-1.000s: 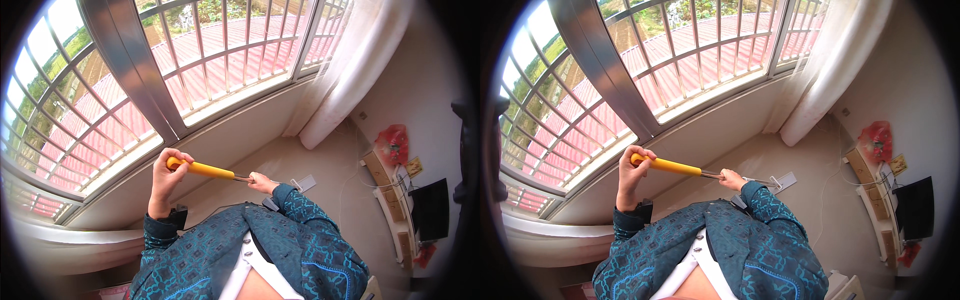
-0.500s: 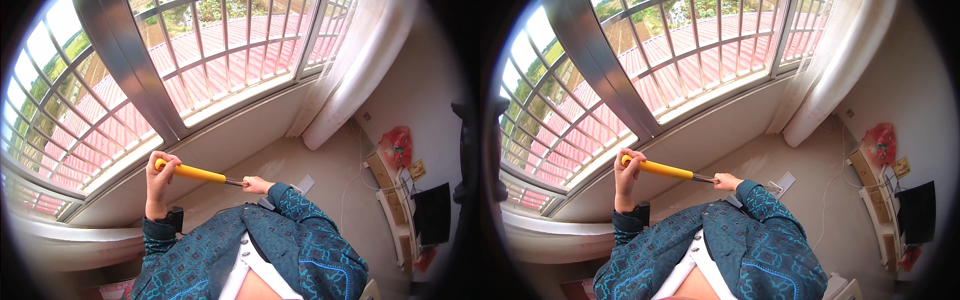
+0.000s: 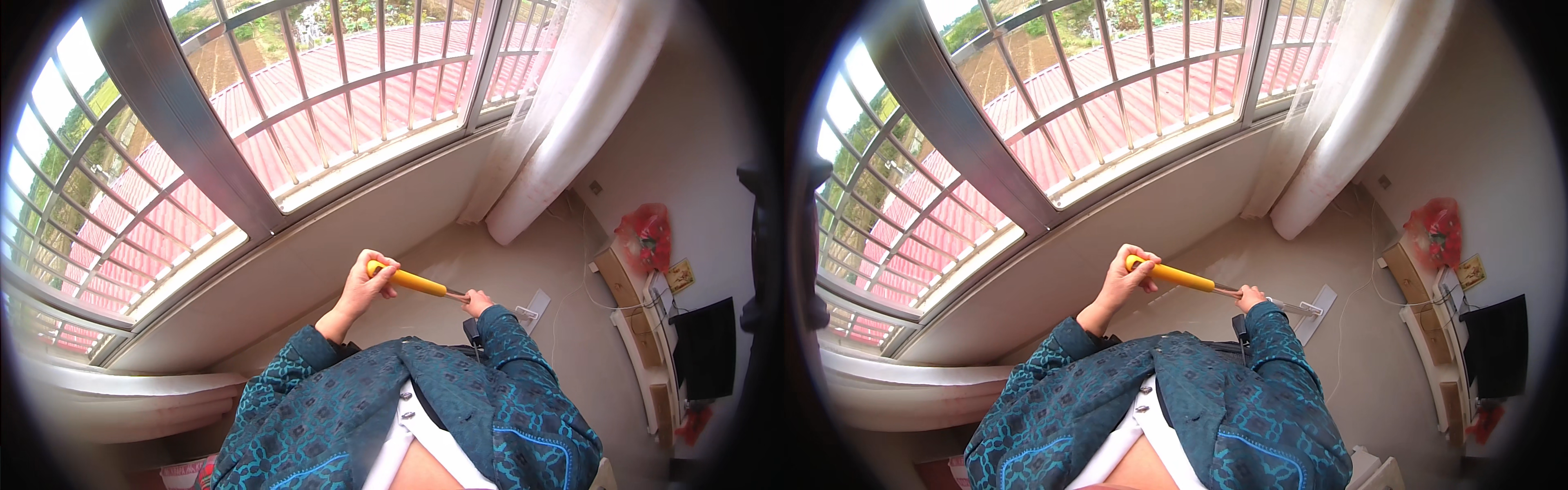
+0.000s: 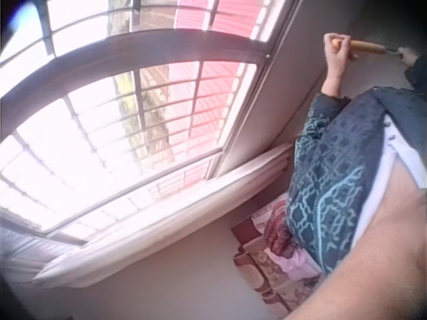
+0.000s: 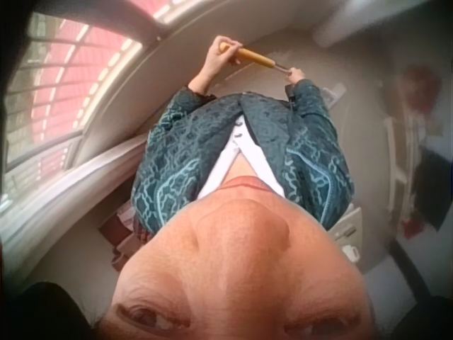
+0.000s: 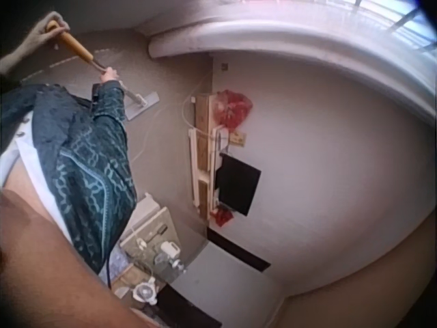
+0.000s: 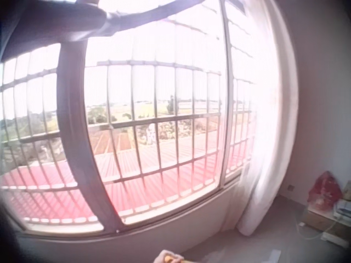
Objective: The person assembles a mop by connecting a yellow handle to a mop head. They then extend the telescopic handle to its full length and hold the assembled mop upright in the room.
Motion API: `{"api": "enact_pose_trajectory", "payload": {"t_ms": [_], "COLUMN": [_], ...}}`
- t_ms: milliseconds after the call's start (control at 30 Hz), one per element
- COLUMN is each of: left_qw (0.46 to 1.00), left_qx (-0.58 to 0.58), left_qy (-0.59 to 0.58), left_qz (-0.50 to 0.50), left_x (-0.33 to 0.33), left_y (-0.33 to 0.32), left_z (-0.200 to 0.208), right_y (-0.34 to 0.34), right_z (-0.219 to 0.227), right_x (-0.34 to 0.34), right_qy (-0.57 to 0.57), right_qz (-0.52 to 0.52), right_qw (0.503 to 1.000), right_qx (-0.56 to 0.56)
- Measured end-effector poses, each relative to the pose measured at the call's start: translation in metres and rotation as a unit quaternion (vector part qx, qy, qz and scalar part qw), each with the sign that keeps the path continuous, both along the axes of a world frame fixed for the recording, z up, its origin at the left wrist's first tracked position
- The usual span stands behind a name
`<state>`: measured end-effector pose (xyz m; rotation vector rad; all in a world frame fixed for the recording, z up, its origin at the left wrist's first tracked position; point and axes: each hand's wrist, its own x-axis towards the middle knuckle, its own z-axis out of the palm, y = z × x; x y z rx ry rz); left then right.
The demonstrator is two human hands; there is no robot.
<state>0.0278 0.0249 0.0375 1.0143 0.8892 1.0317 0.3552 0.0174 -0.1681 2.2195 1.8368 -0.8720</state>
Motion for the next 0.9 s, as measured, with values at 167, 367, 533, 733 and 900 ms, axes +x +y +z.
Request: {"api": "enact_pose_trajectory", "payload": {"t_ms": [167, 367, 533, 733, 900], "left_qw": [0.992, 0.979, 0.963, 0.969, 0.972], "left_qx": [0.062, 0.12, 0.197, 0.201, 0.217], "left_qy": [0.008, 0.081, 0.125, 0.112, 0.089], "left_qz": [-0.113, -0.144, -0.134, -0.088, -0.009], "left_x": [0.042, 0.047, 0.031, -0.04, -0.101], "left_y": [0.014, 0.003, -0.015, -0.024, -0.051], "left_z": [0.006, 0.024, 0.042, 0.064, 0.087], "right_y": [0.0, -0.001, -0.008, 0.005, 0.012], "right_z": [-0.049, -0.07, -0.051, -0.045, -0.035], "right_x": [0.041, 0.043, 0.025, -0.045, -0.109], "right_qy": [0.065, 0.485, 0.614, 0.645, 0.65], "right_qz": [-0.218, -0.631, -0.605, -0.59, -0.586], "right_qw": [0.97, 0.594, 0.506, 0.485, 0.476], "right_qx": [0.089, 0.121, 0.03, -0.032, -0.095]}}
